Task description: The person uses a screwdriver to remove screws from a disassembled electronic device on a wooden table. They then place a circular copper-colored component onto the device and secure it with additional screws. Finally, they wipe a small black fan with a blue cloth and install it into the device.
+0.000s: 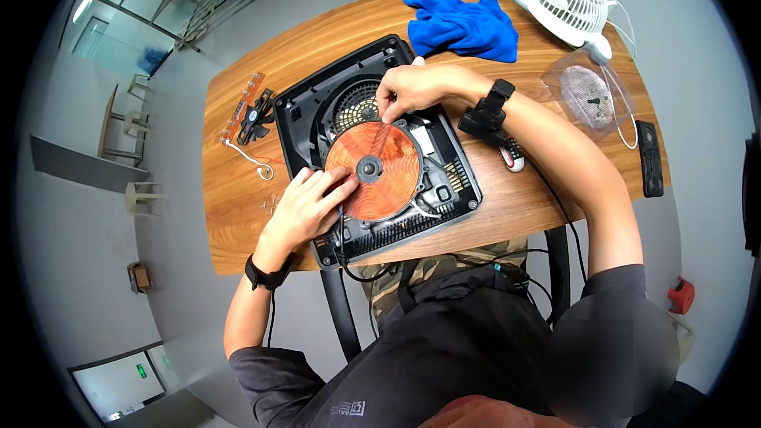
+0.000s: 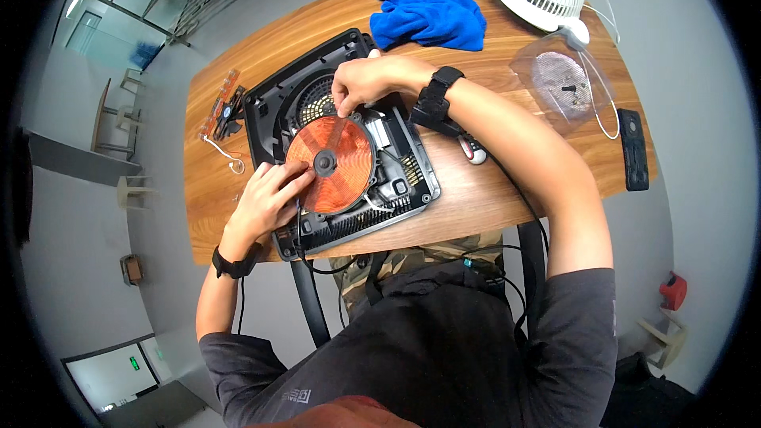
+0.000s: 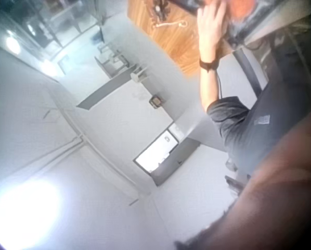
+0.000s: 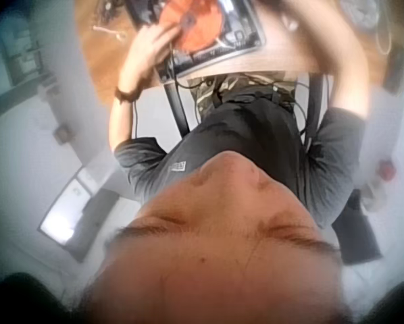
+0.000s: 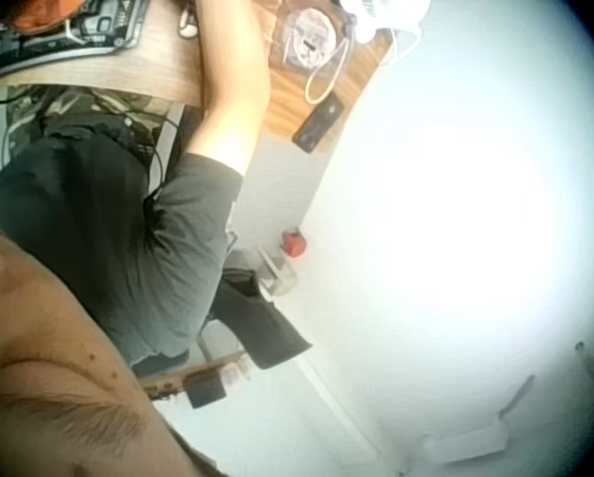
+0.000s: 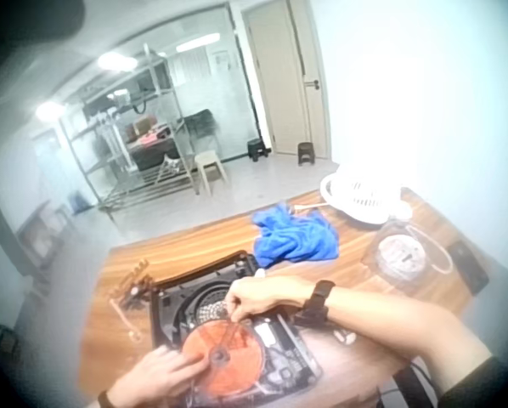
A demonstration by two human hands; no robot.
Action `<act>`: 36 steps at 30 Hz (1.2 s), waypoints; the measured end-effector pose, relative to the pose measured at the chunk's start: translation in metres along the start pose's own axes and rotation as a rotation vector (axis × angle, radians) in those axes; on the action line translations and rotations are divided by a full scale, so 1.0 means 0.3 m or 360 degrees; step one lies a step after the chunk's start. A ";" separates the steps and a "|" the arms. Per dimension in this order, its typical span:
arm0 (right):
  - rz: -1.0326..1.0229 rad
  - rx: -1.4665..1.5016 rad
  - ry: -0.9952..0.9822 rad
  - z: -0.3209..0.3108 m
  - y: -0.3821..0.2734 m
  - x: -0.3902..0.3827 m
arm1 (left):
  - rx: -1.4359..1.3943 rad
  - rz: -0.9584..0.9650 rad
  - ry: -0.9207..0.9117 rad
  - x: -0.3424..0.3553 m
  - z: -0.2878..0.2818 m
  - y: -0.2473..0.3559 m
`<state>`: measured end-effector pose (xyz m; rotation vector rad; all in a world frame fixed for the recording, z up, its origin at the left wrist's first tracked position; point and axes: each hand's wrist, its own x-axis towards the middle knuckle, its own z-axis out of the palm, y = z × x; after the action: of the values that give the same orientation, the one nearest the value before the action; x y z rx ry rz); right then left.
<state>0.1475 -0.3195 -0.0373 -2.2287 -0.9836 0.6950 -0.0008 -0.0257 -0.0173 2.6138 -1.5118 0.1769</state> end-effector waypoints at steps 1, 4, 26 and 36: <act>0.0000 0.0009 0.0004 0.003 0.004 0.002 | -0.0017 -0.0010 0.0001 0.002 0.000 0.003; 0.0014 0.0022 -0.0003 0.015 0.020 0.016 | -0.0006 -0.0008 -0.0004 -0.004 0.005 0.003; 0.0123 0.0007 -0.0013 0.011 0.069 0.047 | -0.0212 -0.0186 0.0348 -0.129 -0.040 -0.069; 0.0119 -0.0193 0.0132 0.004 -0.053 -0.004 | -0.0251 -0.1331 0.0260 -0.497 -0.011 -0.333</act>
<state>0.1387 -0.3113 -0.0266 -2.3906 -0.9274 0.5838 0.0119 0.1518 -0.0421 2.7548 -0.2915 0.1684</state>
